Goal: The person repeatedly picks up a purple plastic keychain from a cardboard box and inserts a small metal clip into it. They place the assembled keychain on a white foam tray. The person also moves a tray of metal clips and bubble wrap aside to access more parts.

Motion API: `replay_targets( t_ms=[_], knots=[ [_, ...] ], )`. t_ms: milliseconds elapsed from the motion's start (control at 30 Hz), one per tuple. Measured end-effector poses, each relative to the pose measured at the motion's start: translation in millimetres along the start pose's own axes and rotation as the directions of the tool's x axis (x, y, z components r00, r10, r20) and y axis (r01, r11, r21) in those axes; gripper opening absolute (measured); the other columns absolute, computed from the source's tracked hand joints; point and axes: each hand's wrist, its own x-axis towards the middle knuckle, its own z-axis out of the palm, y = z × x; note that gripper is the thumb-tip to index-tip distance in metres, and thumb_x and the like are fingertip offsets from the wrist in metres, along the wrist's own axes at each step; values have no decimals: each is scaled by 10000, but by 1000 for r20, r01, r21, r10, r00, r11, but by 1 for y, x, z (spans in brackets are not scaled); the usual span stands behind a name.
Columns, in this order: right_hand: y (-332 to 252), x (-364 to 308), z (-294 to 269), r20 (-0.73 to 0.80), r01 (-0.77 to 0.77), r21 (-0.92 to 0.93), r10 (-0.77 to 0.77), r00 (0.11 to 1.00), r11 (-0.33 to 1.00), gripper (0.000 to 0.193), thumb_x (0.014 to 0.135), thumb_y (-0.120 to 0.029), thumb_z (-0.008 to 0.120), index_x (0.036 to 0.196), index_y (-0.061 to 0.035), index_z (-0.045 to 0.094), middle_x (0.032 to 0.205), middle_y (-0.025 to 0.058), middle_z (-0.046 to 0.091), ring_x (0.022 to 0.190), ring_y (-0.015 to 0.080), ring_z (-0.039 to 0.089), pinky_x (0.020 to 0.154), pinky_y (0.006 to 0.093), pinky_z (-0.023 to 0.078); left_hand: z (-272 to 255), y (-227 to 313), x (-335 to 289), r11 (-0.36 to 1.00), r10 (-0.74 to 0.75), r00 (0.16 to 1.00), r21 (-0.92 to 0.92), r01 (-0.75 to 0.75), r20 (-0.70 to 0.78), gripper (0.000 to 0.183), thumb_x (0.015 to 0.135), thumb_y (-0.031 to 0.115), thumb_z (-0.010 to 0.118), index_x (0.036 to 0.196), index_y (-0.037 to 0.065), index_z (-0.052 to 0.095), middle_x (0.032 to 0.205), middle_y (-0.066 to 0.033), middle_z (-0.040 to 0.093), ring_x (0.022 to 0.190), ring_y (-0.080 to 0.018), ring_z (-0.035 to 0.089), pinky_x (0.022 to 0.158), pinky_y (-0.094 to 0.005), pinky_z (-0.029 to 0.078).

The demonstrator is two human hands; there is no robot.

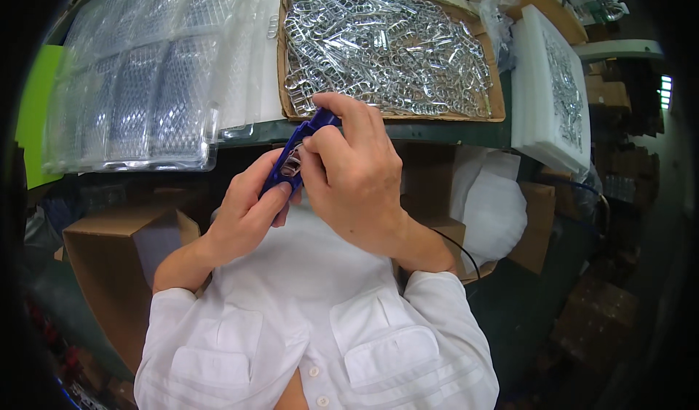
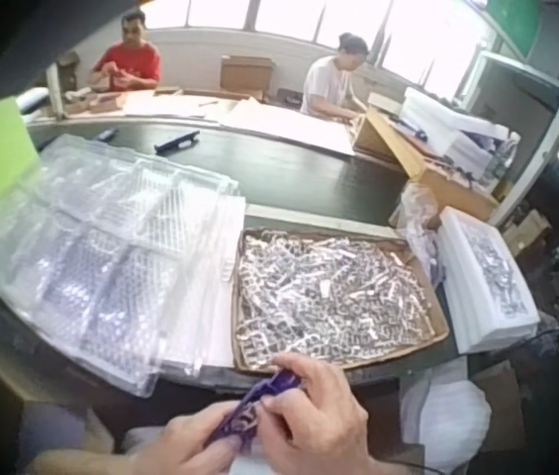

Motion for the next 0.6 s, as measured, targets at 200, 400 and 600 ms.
replay_targets(
  t_ms=[200, 400, 600],
  knots=[
    [-3, -8, 4, -26, -2, 32, 3, 1000, 999, 205, 772, 29, 782, 871, -33, 614, 1264, 182, 674, 1038, 373, 679, 769, 428, 585, 3, -5, -2, 986, 90, 995, 145, -85, -30, 421, 1026, 17, 501, 1445, -22, 519, 889, -60, 668, 666, -100, 597, 606, -276, 500],
    [6, -12, 4, -98, -58, 137, 71, 993, 989, 299, 782, 15, 806, 1015, -24, 623, 1330, 192, 650, 1112, 385, 684, 828, 416, 601, 4, -3, 4, 978, 109, 993, 186, -100, -43, 336, 1034, 56, 563, 1363, -10, 574, 816, -79, 676, 655, -146, 643, 608, -301, 507],
    [3, -19, 6, -120, -293, 252, 330, 936, 922, 431, 808, -36, 817, 1193, -10, 623, 1298, 164, 685, 1049, 302, 728, 892, 378, 584, 8, -9, 9, 950, 204, 974, 261, -174, -94, 177, 1040, 120, 626, 1160, -6, 661, 727, -86, 674, 597, -182, 653, 565, -324, 495]
  ],
)
